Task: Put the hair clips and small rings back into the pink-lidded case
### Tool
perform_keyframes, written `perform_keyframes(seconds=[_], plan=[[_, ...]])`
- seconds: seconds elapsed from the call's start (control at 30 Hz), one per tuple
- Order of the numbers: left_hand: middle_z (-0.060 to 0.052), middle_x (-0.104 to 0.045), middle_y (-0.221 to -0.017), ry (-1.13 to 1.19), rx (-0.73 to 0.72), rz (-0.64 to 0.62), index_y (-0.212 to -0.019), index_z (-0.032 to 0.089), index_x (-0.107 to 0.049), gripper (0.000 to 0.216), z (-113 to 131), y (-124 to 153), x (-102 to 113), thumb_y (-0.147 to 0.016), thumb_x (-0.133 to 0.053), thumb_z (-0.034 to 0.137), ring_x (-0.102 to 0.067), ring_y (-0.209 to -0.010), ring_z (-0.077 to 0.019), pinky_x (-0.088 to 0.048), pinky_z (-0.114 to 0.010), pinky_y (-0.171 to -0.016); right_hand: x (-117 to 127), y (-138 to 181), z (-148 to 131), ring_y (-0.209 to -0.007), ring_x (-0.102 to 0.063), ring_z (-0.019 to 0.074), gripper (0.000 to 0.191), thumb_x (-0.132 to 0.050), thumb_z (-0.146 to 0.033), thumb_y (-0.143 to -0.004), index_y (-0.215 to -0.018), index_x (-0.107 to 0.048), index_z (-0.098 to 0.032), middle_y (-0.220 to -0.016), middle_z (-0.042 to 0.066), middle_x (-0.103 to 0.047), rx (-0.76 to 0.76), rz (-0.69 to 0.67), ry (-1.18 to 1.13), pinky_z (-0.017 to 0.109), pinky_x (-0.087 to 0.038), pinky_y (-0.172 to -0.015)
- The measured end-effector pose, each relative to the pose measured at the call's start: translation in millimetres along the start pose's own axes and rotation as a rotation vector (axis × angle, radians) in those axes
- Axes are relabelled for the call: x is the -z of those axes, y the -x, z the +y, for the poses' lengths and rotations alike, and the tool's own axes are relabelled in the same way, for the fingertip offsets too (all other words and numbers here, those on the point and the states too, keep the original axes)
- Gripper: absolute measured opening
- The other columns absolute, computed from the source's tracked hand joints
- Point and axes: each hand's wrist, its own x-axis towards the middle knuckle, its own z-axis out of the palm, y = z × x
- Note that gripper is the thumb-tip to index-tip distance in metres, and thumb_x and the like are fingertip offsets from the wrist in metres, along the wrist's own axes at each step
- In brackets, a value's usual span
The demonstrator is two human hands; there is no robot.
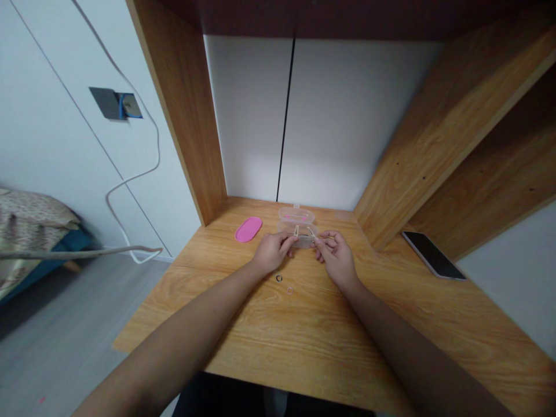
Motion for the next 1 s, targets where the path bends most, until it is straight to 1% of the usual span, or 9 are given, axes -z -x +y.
perform_keyframes(seconds=[0.13, 0.27, 0.4, 0.53, 0.6, 0.73, 0.83, 0.9, 1.0], plan=[[-0.001, -0.069, -0.061, -0.033, 0.037, 0.015, -0.086, 0.017, -0.074, 0.048, -2.4, -0.4, -0.3, -0.099, -0.041, 0.049, -0.062, -0.058, -0.0145, -0.042, -0.023, -0.061, 2.5, -2.7, 3.2, -0.051, -0.054, 0.0103, 0.041, -0.072, -0.05, -0.082, -0.1, -0.049, -0.021, -0.074, 0.001, -0.07, -0.045, 0.012, -0.011, 0.021, -0.04, -0.046], [-0.002, -0.069, -0.06, -0.013, 0.03, 0.019, -0.079, 0.017, -0.074, 0.053, -5.6, -0.6, -1.6, -0.1, -0.039, 0.051, -0.062, -0.057, -0.0141, -0.043, -0.023, -0.062, 2.0, -3.3, 2.0, -0.054, -0.056, 0.0111, 0.046, -0.075, -0.051, -0.078, -0.103, -0.05, -0.021, -0.078, 0.002, -0.071, -0.055, -0.004, -0.053, 0.022, -0.042, -0.048], [-0.001, -0.071, -0.064, 0.052, -0.027, -0.01, -0.095, 0.016, -0.074, 0.049, -4.5, 0.1, -2.3, -0.101, -0.038, 0.048, -0.062, -0.058, -0.0133, -0.044, -0.023, -0.065, -0.9, -1.1, -3.8, -0.059, -0.061, 0.0131, 0.047, -0.075, -0.049, -0.078, -0.106, -0.05, -0.021, -0.085, 0.004, -0.072, -0.036, -0.006, -0.08, 0.024, -0.045, -0.051], [-0.001, -0.071, -0.068, 0.075, -0.07, -0.023, -0.108, 0.017, -0.072, 0.046, -0.9, 1.0, -2.0, -0.102, -0.036, 0.044, -0.062, -0.062, -0.0135, -0.045, -0.022, -0.067, -1.9, -0.2, -6.8, -0.062, -0.062, 0.0136, 0.043, -0.072, -0.048, -0.081, -0.107, -0.051, -0.021, -0.091, 0.006, -0.073, 0.005, -0.007, -0.093, 0.025, -0.045, -0.052], [-0.001, -0.071, -0.069, 0.072, -0.077, -0.019, -0.11, 0.017, -0.072, 0.046, 0.1, 1.3, -1.9, -0.102, -0.036, 0.044, -0.063, -0.063, -0.0139, -0.045, -0.023, -0.068, -1.3, -0.7, -6.7, -0.061, -0.061, 0.013, 0.04, -0.071, -0.048, -0.082, -0.106, -0.052, -0.021, -0.091, 0.006, -0.073, 0.017, -0.001, -0.091, 0.024, -0.044, -0.051], [-0.002, -0.07, -0.07, 0.042, -0.079, 0.027, -0.107, 0.017, -0.072, 0.045, -0.3, 1.4, -1.5, -0.102, -0.036, 0.043, -0.063, -0.066, -0.0148, -0.045, -0.024, -0.069, 0.3, -1.5, -4.2, -0.059, -0.059, 0.012, 0.035, -0.068, -0.046, -0.085, -0.104, -0.053, -0.021, -0.086, 0.004, -0.071, 0.036, 0.001, -0.067, 0.023, -0.043, -0.05], [-0.002, -0.069, -0.072, 0.03, -0.092, 0.061, -0.108, 0.017, -0.07, 0.043, -0.7, 1.6, 0.4, -0.102, -0.036, 0.042, -0.063, -0.067, -0.0154, -0.044, -0.024, -0.067, 1.1, 0.6, -1.7, -0.06, -0.059, 0.0122, 0.031, -0.068, -0.045, -0.085, -0.101, -0.057, -0.02, -0.082, 0.002, -0.068, 0.072, -0.016, 0.003, 0.024, -0.045, -0.052], [-0.003, -0.068, -0.072, 0.033, -0.115, 0.073, -0.106, 0.017, -0.069, 0.043, -0.3, 2.2, 2.4, -0.103, -0.033, 0.041, -0.063, -0.068, -0.0156, -0.045, -0.025, -0.069, 1.3, 3.7, -1.7, -0.061, -0.059, 0.0134, 0.027, -0.067, -0.044, -0.086, -0.097, -0.062, -0.02, -0.077, 0.001, -0.066, 0.111, -0.056, 0.125, 0.026, -0.048, -0.056], [-0.002, -0.066, -0.07, 0.033, -0.136, 0.103, -0.102, 0.018, -0.068, 0.044, 1.5, 3.6, 4.9, -0.103, -0.03, 0.04, -0.063, -0.067, -0.0157, -0.045, -0.026, -0.07, 0.1, 10.3, -7.5, -0.066, -0.061, 0.016, 0.018, -0.064, -0.037, -0.089, -0.091, -0.07, -0.021, -0.078, 0.004, -0.068, 0.251, -0.211, 0.41, 0.03, -0.05, -0.061]])
